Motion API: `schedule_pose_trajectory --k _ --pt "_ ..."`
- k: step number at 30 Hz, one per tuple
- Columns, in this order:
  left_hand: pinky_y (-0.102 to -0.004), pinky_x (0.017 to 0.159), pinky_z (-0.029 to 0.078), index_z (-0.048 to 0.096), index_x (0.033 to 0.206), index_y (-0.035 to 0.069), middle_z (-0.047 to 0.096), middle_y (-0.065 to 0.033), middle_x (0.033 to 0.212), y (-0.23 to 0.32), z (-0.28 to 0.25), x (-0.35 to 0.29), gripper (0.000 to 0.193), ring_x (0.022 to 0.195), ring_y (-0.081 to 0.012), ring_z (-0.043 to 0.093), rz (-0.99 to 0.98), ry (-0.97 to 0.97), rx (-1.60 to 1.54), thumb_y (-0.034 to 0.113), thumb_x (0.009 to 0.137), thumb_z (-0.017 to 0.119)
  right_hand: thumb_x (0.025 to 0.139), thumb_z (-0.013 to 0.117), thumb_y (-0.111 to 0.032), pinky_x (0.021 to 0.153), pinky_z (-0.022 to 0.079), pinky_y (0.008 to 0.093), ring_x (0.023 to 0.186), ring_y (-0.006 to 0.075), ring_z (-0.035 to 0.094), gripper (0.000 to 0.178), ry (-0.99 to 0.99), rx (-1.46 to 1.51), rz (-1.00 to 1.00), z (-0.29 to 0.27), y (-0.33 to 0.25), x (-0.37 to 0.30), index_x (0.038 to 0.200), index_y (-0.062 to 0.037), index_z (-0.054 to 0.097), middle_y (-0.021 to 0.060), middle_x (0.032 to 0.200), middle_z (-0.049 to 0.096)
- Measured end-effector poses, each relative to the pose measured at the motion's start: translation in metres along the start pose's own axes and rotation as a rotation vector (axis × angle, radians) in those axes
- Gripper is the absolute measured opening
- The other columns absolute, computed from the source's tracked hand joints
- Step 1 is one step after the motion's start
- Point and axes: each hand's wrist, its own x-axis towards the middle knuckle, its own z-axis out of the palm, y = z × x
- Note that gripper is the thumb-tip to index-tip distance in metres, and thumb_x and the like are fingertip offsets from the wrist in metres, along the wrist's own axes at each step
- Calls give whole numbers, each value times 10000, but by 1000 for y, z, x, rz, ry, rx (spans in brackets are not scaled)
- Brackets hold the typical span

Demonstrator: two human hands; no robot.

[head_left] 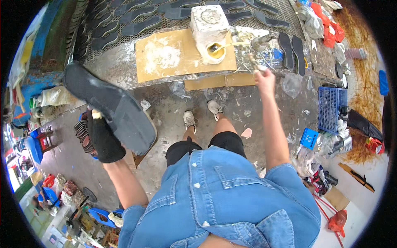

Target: Applying adhesive and attaching components to shoe soles.

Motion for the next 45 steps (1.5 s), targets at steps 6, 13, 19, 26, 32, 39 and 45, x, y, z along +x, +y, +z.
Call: schedule_pose_trajectory --k 6,13,19,26,32,39,45 --pt "-352 885 476 481 1284 81 580 -67 1199 -17 19 -27 440 1046 -218 573 -60 71 -141 347 935 505 790 670 -168 688 502 311 728 184 634 377 151 -509 -420 37 4 72 1136 -41 594 104 933 670" --pt "-357 841 501 467 1295 78 591 -74 1167 -24 44 -69 437 988 -224 595 -9 178 -235 332 940 499 733 708 -95 565 460 227 660 74 567 458 -453 44 -107 -14 -58 67 1161 -24 562 52 834 624" --pt "-355 841 508 439 1320 88 578 -74 1185 -30 67 -107 427 1006 -226 595 21 248 -346 296 950 481 611 813 -185 785 477 388 787 262 619 596 -75 -362 -450 -36 -22 180 1120 -6 558 166 1059 618" --pt "-369 877 492 419 1338 93 580 -89 1197 -25 75 -155 435 1027 -231 589 112 293 -349 296 955 460 839 678 -131 527 448 208 645 66 553 294 -224 321 -384 -74 -100 125 1090 4 608 54 904 643" --pt "-369 905 463 465 1298 62 579 -96 1197 -29 71 -179 427 1047 -234 576 125 402 -336 315 955 456 855 665 -160 511 493 245 644 134 596 331 -350 650 -128 -77 -78 118 1126 3 567 92 1004 642" --pt "-375 866 487 487 1263 48 590 -102 1170 -36 31 -223 430 1009 -252 588 142 430 -412 335 943 479 757 720 -165 643 491 270 682 97 612 291 57 -273 -584 -113 -79 152 997 -17 648 52 809 675" --pt "-379 851 497 501 1245 47 600 -105 1153 -27 9 -218 425 991 -255 596 104 364 -436 339 936 497 805 658 -135 572 491 267 667 144 613 262 -321 97 -540 -189 -94 223 1028 -1 622 73 823 656"
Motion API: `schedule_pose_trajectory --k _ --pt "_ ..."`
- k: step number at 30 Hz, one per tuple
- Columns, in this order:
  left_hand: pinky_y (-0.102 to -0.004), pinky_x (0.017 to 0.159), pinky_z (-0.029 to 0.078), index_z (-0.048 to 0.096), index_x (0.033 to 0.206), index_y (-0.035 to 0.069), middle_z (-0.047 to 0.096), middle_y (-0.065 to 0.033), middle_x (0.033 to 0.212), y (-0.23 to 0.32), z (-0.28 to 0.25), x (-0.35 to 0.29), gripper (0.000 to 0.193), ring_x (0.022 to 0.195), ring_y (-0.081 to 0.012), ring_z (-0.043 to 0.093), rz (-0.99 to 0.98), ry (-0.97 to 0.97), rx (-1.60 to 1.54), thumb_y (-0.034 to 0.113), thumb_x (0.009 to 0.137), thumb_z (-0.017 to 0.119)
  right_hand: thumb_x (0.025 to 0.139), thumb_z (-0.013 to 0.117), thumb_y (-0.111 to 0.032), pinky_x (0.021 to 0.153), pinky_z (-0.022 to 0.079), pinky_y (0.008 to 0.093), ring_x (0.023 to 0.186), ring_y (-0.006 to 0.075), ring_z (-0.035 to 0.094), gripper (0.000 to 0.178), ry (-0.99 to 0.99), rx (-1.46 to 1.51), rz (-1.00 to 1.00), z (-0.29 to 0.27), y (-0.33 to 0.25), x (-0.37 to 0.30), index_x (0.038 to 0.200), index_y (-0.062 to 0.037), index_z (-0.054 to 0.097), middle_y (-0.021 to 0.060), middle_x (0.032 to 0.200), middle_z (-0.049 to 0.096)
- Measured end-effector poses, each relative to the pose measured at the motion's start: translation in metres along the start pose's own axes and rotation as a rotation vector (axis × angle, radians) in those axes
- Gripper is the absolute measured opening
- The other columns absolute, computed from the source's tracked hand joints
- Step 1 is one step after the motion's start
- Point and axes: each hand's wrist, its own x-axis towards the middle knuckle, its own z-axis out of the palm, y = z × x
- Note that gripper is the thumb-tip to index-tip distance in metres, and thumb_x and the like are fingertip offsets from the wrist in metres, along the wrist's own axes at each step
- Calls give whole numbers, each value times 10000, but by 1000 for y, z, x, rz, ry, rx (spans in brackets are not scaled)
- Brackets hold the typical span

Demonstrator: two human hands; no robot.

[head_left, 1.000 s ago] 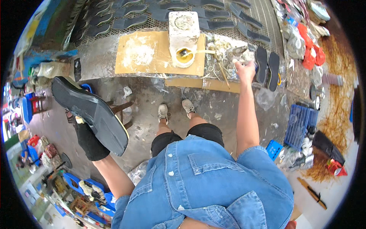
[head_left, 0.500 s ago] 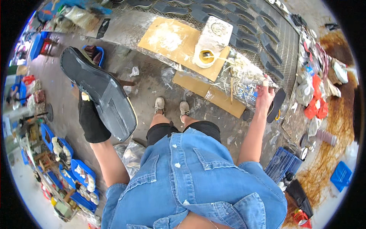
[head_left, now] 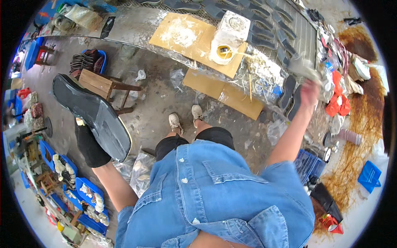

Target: Applying adhesive and attaching components to shoe soles.

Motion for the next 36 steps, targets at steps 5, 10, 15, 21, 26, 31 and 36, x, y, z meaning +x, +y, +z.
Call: schedule_pose_trajectory --k 5,10,15,21,26,31,36 --pt "-367 834 502 512 1231 47 609 -99 1134 13 -8 -4 409 968 -244 603 -12 31 33 335 941 491 750 705 -180 650 497 314 731 183 657 222 203 -632 124 121 -26 -50 914 -38 658 90 801 679" --pt "-350 823 502 514 1225 48 612 -88 1109 12 -11 2 394 947 -223 604 29 73 57 331 954 473 758 667 -202 659 467 276 701 129 584 277 -246 -399 377 190 -2 -56 973 -26 668 48 831 664" --pt "-334 827 497 515 1223 43 604 -75 1116 14 -13 10 396 944 -205 596 72 158 175 335 959 470 741 694 -165 652 467 279 713 128 589 265 -303 -229 320 278 29 -62 983 -59 675 33 826 665" --pt "-316 845 482 509 1236 33 594 -72 1138 9 -21 7 400 982 -190 579 56 206 157 325 965 464 707 726 -147 636 454 271 681 118 572 272 -325 -247 297 303 33 -52 948 -29 676 36 790 658" --pt "-318 868 474 508 1242 35 587 -73 1155 1 -6 11 397 994 -194 574 105 235 220 315 963 472 715 707 -133 635 485 292 699 147 618 267 -391 -250 355 284 30 -39 949 -11 666 59 796 671" --pt "-322 859 481 512 1241 42 600 -75 1133 -1 5 9 379 980 -198 583 111 207 219 298 965 471 713 653 -98 614 500 292 692 177 609 365 -639 593 497 193 -25 -35 1044 24 565 109 851 632" --pt "-341 857 490 505 1251 44 604 -84 1144 -11 37 6 395 986 -212 593 54 129 50 312 962 468 637 706 -109 630 507 261 730 161 627 499 -548 470 463 143 -98 -39 1084 55 555 110 855 640"
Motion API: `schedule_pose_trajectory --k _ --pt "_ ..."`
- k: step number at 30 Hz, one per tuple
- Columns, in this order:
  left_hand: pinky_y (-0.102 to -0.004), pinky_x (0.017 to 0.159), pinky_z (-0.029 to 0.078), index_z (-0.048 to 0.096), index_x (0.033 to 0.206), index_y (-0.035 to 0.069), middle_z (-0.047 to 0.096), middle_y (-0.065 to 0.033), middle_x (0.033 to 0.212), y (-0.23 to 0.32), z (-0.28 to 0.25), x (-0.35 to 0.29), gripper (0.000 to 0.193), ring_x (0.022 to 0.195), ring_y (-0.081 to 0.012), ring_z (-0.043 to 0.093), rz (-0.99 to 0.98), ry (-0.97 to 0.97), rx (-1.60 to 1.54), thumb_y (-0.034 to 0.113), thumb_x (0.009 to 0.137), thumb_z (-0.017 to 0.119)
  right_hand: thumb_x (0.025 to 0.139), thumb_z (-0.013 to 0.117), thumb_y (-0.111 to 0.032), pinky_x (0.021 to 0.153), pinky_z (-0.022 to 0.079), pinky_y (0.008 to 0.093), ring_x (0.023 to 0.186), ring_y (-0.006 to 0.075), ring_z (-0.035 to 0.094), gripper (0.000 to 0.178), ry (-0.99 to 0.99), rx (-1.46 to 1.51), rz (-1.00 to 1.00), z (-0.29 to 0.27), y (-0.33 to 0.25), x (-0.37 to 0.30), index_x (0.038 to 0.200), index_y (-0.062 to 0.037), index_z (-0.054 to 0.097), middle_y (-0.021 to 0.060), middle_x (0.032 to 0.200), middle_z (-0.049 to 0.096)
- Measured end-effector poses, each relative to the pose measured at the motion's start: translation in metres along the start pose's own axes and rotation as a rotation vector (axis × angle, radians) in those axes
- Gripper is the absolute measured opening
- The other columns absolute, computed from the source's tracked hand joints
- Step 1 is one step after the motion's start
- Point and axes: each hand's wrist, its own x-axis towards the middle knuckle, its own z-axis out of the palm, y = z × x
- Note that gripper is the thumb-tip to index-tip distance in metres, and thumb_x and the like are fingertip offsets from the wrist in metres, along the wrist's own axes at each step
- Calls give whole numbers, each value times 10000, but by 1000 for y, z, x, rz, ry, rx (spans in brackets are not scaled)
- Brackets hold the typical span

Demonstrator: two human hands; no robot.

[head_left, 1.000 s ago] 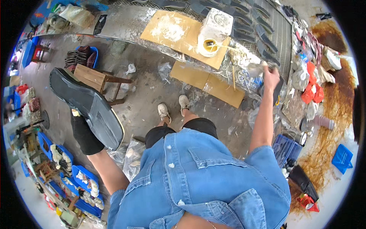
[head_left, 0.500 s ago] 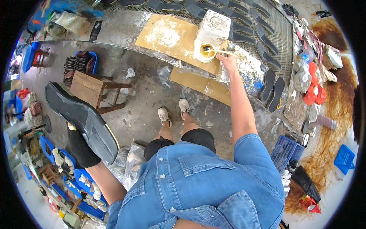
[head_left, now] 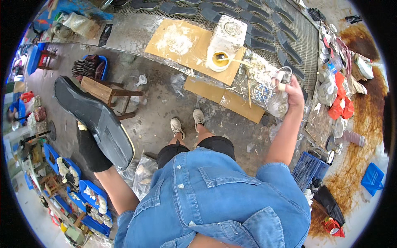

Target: Applying adhesive and attaching components to shoe soles.

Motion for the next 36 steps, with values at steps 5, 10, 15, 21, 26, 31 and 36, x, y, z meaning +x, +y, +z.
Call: schedule_pose_trajectory --k 5,10,15,21,26,31,36 --pt "-342 856 492 508 1250 47 601 -87 1160 -8 22 4 406 990 -215 599 25 -130 14 328 961 464 726 670 -214 644 487 304 708 171 631 307 286 -1094 46 -118 54 47 930 15 647 86 728 641" --pt "-343 855 491 494 1262 49 597 -89 1165 -14 14 5 429 991 -220 598 65 -19 61 350 960 461 778 598 -192 739 471 407 746 395 603 272 576 -1436 -129 -67 44 50 949 17 625 196 786 639" --pt "-357 856 496 498 1259 59 597 -88 1167 -22 33 3 422 992 -225 602 10 -69 18 355 961 457 872 572 -222 702 450 302 784 191 602 266 665 -574 -442 -11 27 24 989 7 640 102 906 654" --pt "-395 867 501 477 1275 75 587 -111 1188 -35 35 4 412 1017 -251 601 -80 -132 -61 343 963 447 882 608 -181 520 516 246 736 118 616 246 655 -196 -366 41 54 35 1014 24 640 84 910 655" --pt "-388 861 500 502 1251 70 588 -114 1176 -25 29 -3 403 987 -238 609 -78 -168 -78 342 957 459 780 729 -191 547 472 256 618 104 599 242 415 -684 -461 135 68 84 910 2 659 45 758 659" --pt "-256 942 395 507 1272 41 561 -21 1196 -17 -19 4 412 1099 -110 503 51 118 170 290 944 522 712 731 -390 671 481 439 726 363 622 441 433 -1167 -564 152 80 106 861 12 629 182 810 648" --pt "-249 949 382 482 1300 29 542 -8 1228 29 -72 -15 406 1098 -99 497 132 9 -36 241 955 511 722 696 -479 729 483 447 806 395 622 530 366 -1466 -334 133 78 120 878 26 647 222 868 652"
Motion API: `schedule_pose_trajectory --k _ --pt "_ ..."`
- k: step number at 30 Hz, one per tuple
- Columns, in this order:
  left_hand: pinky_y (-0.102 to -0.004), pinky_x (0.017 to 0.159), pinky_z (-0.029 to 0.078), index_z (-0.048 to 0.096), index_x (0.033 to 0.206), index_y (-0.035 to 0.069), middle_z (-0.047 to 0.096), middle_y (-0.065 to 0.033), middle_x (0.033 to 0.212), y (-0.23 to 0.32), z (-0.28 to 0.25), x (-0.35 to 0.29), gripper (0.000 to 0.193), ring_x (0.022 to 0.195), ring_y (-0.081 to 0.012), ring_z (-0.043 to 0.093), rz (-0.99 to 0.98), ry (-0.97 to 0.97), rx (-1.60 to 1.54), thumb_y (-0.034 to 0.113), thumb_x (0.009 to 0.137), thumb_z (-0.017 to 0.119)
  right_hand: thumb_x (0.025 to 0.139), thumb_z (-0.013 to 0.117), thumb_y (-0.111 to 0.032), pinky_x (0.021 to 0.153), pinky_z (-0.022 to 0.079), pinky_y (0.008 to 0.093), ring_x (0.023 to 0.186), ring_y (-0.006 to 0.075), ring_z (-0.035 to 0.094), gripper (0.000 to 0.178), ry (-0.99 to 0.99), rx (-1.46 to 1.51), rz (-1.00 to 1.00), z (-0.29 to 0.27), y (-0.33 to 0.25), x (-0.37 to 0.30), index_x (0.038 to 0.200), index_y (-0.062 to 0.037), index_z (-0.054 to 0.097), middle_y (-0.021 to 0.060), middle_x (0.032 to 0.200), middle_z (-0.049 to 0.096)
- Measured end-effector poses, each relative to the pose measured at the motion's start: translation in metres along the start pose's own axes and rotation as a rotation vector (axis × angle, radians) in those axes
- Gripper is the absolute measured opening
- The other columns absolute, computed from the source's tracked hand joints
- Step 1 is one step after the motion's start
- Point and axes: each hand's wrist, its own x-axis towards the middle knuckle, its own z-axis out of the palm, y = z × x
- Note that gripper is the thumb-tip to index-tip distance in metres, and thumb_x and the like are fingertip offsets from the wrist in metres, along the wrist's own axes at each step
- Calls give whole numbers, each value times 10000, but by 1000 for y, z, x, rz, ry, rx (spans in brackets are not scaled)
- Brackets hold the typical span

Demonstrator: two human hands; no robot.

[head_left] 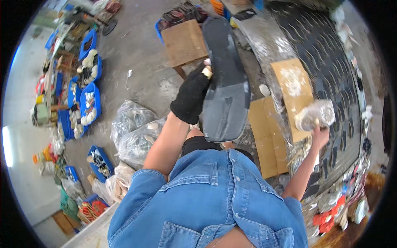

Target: Applying adhesive and attaching components to shoe soles.

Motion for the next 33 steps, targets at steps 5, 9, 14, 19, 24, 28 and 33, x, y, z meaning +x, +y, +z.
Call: schedule_pose_trajectory --k 5,9,14,19,24,28,33 --pt "-251 954 381 464 1303 19 547 -22 1208 59 -113 -3 391 1091 -109 500 -14 -9 -135 212 964 485 808 647 -200 649 492 351 723 208 619 365 169 248 11 -29 -136 -87 1101 10 592 123 829 642" --pt "-261 954 391 427 1318 11 538 -43 1205 115 -235 -6 374 1082 -119 507 108 14 -110 159 975 432 944 484 -216 468 391 177 549 51 506 305 -715 906 -217 -36 -412 -243 1172 -42 588 -1 696 575" --pt "-277 924 421 430 1315 41 551 -40 1187 188 -363 -10 373 1064 -134 526 196 93 -227 189 973 445 961 434 -388 448 416 185 547 83 521 528 -1592 1371 -409 -28 -622 -372 1249 53 476 84 896 627" --pt "-269 875 444 439 1297 66 561 -35 1141 256 -490 13 337 1014 -132 545 298 301 -257 191 985 428 835 602 -29 486 455 207 579 56 541 327 -1688 1168 -510 -30 -795 -446 1147 10 510 25 787 593" --pt "-246 783 462 507 1219 75 582 -19 1063 323 -616 90 361 930 -109 561 259 508 -130 336 989 414 811 603 -10 502 490 215 578 79 592 361 -1712 1130 -677 33 -952 -469 1154 33 500 48 762 629" --pt "-237 686 447 508 1239 72 569 -2 986 388 -720 193 445 824 -87 538 271 604 177 415 979 398 817 601 -15 502 507 225 594 94 606 352 -1725 1115 -810 92 -1107 -451 1148 38 494 62 821 632" --pt "-256 683 447 462 1314 72 613 -49 1073 483 -818 313 565 819 -100 540 146 487 121 484 927 465 854 573 -16 501 514 230 626 101 600 270 -1907 1207 -588 167 -1300 -407 1110 24 497 72 898 617"
